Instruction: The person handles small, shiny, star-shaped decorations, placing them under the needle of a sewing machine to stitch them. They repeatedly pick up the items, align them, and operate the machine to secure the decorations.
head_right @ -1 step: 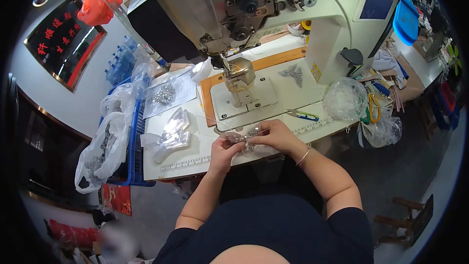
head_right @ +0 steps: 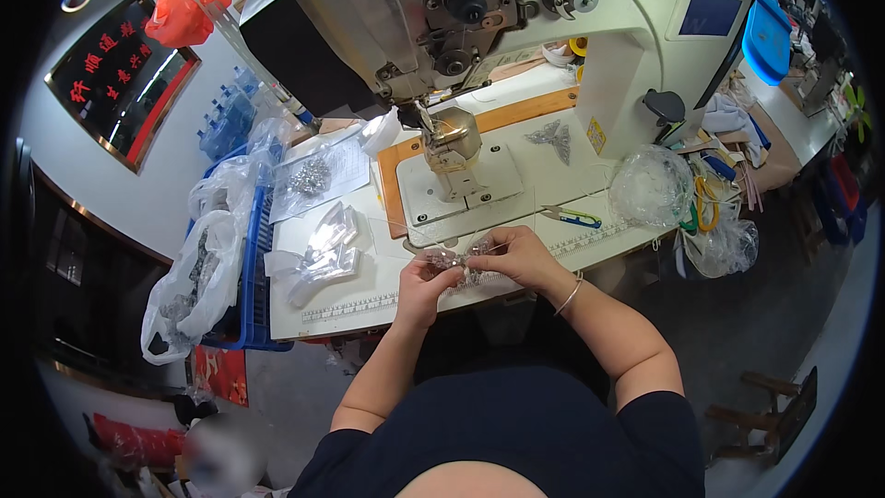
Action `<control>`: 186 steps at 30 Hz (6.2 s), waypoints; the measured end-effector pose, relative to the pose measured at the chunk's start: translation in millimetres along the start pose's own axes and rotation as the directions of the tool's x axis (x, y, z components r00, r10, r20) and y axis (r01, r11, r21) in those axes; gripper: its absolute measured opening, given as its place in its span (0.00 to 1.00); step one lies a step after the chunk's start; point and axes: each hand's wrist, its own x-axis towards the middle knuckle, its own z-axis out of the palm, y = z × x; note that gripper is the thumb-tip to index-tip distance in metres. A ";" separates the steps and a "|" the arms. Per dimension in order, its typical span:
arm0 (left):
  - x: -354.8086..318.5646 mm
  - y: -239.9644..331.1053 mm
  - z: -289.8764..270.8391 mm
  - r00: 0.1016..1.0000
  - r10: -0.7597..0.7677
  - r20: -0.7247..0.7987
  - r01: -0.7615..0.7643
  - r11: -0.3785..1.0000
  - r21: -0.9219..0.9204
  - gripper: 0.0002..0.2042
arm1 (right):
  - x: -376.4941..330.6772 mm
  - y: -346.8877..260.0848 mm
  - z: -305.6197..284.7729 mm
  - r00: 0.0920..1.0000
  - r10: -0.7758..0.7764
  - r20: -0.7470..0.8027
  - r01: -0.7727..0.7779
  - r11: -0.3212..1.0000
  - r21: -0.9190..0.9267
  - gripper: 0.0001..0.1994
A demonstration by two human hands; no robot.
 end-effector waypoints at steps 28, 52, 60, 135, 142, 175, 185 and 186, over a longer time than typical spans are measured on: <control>-11.7 -6.0 -8.0 0.998 0.015 -0.054 -0.019 0.998 -0.062 0.11 | -6.4 -4.0 5.8 0.996 0.086 0.023 -0.089 0.978 0.189 0.11; -18.6 -12.0 -6.7 0.992 0.085 -0.088 -0.082 0.996 0.041 0.11 | -2.7 8.7 7.4 0.995 0.101 0.009 -0.101 0.975 0.200 0.09; -18.3 -14.9 -18.6 0.999 -0.027 0.025 0.032 0.968 -0.250 0.12 | -2.9 5.0 6.9 0.992 0.121 0.032 -0.124 0.980 0.154 0.08; -15.6 -31.2 17.0 0.988 0.037 -0.153 -0.124 0.781 -0.613 0.15 | 6.7 -11.1 11.9 0.778 -0.627 -0.051 0.386 0.540 -0.748 0.25; -11.9 -12.5 14.4 0.979 0.105 -0.177 -0.201 0.681 -0.704 0.12 | -38.7 63.1 19.8 0.815 -0.136 -0.563 0.180 0.983 0.023 0.25; -10.7 -13.3 -9.9 0.819 0.293 0.493 0.167 0.702 -0.693 0.45 | -20.9 -2.2 13.3 0.982 -0.032 -0.189 0.111 0.900 0.421 0.08; -5.6 34.7 -8.1 0.529 0.750 0.397 -0.848 0.481 0.221 0.08 | -29.5 -36.7 7.8 0.549 -0.804 0.230 0.799 0.422 -0.429 0.11; -5.4 40.8 -8.6 0.475 0.758 0.447 -0.880 0.409 0.241 0.07 | -29.9 -41.1 7.1 0.495 -0.824 0.277 0.823 0.341 -0.455 0.11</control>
